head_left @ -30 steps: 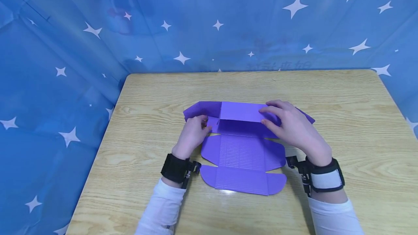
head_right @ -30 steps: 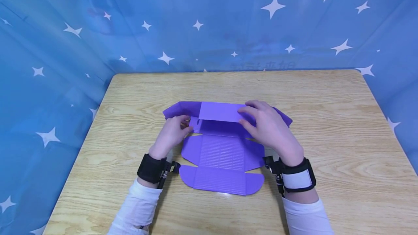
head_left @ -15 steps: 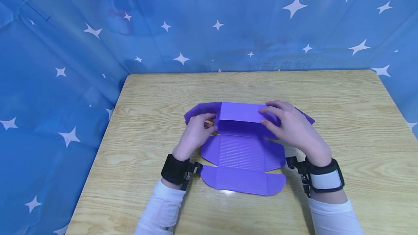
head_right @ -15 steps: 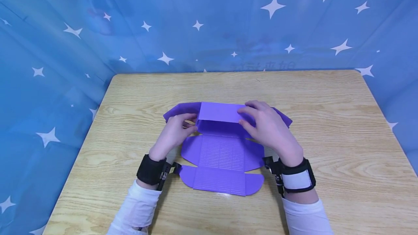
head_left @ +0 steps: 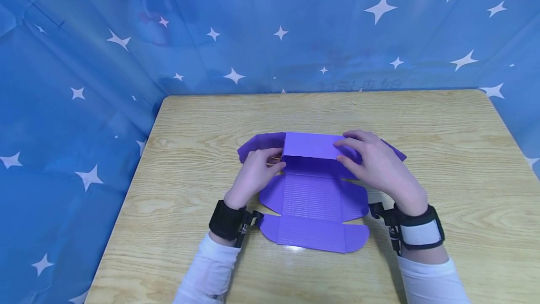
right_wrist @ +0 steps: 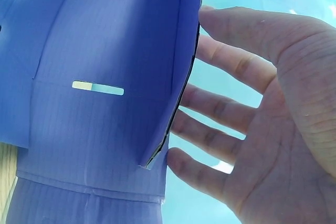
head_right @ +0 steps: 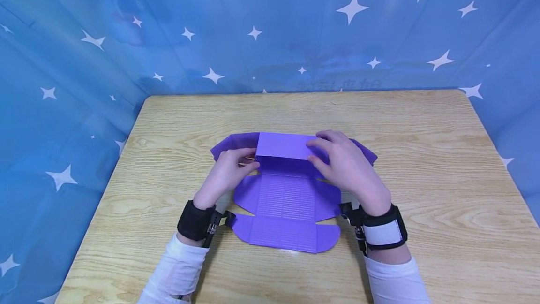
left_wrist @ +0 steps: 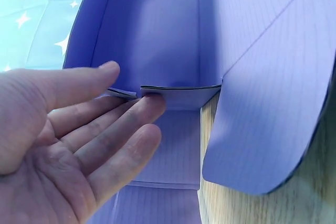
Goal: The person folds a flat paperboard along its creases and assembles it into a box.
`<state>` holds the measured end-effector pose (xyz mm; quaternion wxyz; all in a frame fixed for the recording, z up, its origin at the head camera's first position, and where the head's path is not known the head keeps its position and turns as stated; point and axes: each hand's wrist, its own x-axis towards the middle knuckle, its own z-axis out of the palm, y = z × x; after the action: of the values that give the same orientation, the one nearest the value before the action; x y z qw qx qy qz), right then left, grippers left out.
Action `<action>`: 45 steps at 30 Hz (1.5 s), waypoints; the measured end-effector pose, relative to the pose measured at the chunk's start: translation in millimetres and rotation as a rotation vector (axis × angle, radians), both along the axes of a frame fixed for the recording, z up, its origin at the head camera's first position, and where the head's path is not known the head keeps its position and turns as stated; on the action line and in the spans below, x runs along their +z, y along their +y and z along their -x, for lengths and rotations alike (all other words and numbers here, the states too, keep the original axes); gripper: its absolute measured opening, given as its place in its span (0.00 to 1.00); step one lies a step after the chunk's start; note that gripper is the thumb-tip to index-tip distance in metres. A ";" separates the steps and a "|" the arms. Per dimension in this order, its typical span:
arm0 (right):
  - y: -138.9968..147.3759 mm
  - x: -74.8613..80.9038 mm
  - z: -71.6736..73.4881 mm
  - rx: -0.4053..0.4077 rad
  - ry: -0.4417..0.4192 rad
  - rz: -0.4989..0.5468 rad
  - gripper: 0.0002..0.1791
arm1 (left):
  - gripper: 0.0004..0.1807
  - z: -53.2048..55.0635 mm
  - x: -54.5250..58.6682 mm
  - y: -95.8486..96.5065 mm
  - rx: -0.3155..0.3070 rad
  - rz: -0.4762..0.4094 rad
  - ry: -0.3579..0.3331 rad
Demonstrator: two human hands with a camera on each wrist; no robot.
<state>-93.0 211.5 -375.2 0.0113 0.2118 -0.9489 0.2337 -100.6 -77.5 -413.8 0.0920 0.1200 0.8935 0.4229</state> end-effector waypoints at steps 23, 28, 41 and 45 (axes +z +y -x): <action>-5.0 1.9 -2.5 0.004 -0.002 -0.008 0.18 | 0.18 -0.8 -3.4 3.1 0.001 0.052 0.032; -5.1 2.2 -2.8 -0.002 -0.005 -0.009 0.18 | 0.18 -0.2 -3.4 3.6 0.002 0.062 0.027; -5.6 2.1 -3.4 -0.010 -0.004 -0.008 0.18 | 0.18 0.0 -4.8 4.5 -0.004 0.079 0.044; -6.4 2.1 -3.5 -0.011 -0.004 -0.010 0.17 | 0.18 -0.2 -6.0 3.8 0.000 0.080 0.040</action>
<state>-89.5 205.1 -373.1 0.0095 0.2064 -0.9512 0.2294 -100.4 -73.7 -419.7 0.0788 0.1246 0.9114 0.3842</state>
